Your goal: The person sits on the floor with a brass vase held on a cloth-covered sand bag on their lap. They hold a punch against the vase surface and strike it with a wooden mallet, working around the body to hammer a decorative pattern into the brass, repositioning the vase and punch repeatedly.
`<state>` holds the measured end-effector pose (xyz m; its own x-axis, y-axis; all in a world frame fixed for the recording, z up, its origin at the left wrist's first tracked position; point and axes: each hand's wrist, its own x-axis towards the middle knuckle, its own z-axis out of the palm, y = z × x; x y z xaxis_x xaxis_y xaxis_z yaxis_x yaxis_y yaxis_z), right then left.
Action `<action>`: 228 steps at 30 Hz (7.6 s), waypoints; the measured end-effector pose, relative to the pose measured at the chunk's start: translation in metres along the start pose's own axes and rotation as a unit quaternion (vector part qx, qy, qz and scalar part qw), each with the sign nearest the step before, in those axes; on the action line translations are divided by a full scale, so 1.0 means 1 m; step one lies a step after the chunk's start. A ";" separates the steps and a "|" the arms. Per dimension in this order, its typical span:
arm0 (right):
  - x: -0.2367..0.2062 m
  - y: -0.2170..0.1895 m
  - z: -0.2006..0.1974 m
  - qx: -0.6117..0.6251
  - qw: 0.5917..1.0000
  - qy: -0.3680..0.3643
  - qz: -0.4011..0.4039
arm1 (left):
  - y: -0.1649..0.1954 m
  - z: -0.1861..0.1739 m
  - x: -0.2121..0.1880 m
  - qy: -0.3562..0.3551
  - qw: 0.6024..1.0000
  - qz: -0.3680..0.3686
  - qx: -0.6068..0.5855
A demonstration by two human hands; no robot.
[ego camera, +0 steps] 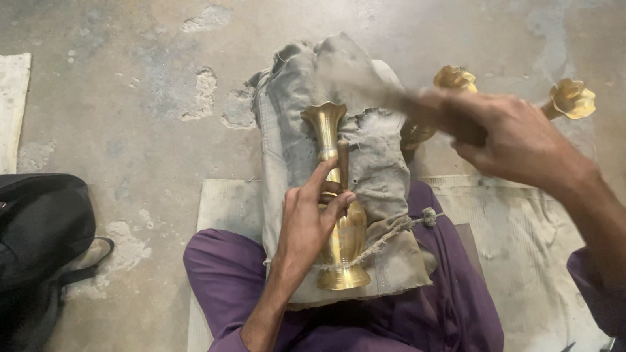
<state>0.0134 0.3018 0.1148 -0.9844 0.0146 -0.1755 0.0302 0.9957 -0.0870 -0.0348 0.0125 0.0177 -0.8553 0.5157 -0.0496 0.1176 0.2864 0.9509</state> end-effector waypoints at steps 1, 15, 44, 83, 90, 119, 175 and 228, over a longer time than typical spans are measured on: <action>0.000 0.000 0.000 -0.021 0.999 -0.049 0.000 | 0.000 0.000 0.000 -0.002 1.000 0.004 0.003; -0.008 0.002 0.007 0.012 1.000 0.012 -0.014 | -0.004 0.002 -0.002 0.018 0.998 0.053 0.023; -0.034 -0.004 0.024 0.108 0.980 0.163 -0.034 | 0.004 0.003 -0.017 0.004 0.995 0.093 0.042; -0.057 0.007 0.055 0.042 0.969 0.228 -0.085 | -0.001 0.008 -0.027 0.024 0.987 0.138 0.080; -0.058 0.013 0.061 0.026 0.969 0.229 -0.092 | -0.006 0.011 -0.030 0.029 0.981 0.151 0.114; -0.061 0.009 0.061 0.144 0.957 0.239 -0.083 | -0.006 0.015 -0.038 0.055 0.986 0.134 0.082; -0.118 -0.020 0.127 0.320 0.933 0.162 0.042 | -0.077 -0.017 -0.080 0.286 0.929 0.094 -0.216; -0.098 -0.080 0.203 0.732 0.668 0.134 0.007 | -0.007 -0.003 -0.010 -0.098 0.988 0.120 -0.007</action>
<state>0.1429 0.2021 -0.0603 -0.9719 0.2344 -0.0213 -0.0166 -0.1585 -0.9872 -0.0284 0.0028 0.0122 -0.6896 0.7140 0.1209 0.2964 0.1260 0.9467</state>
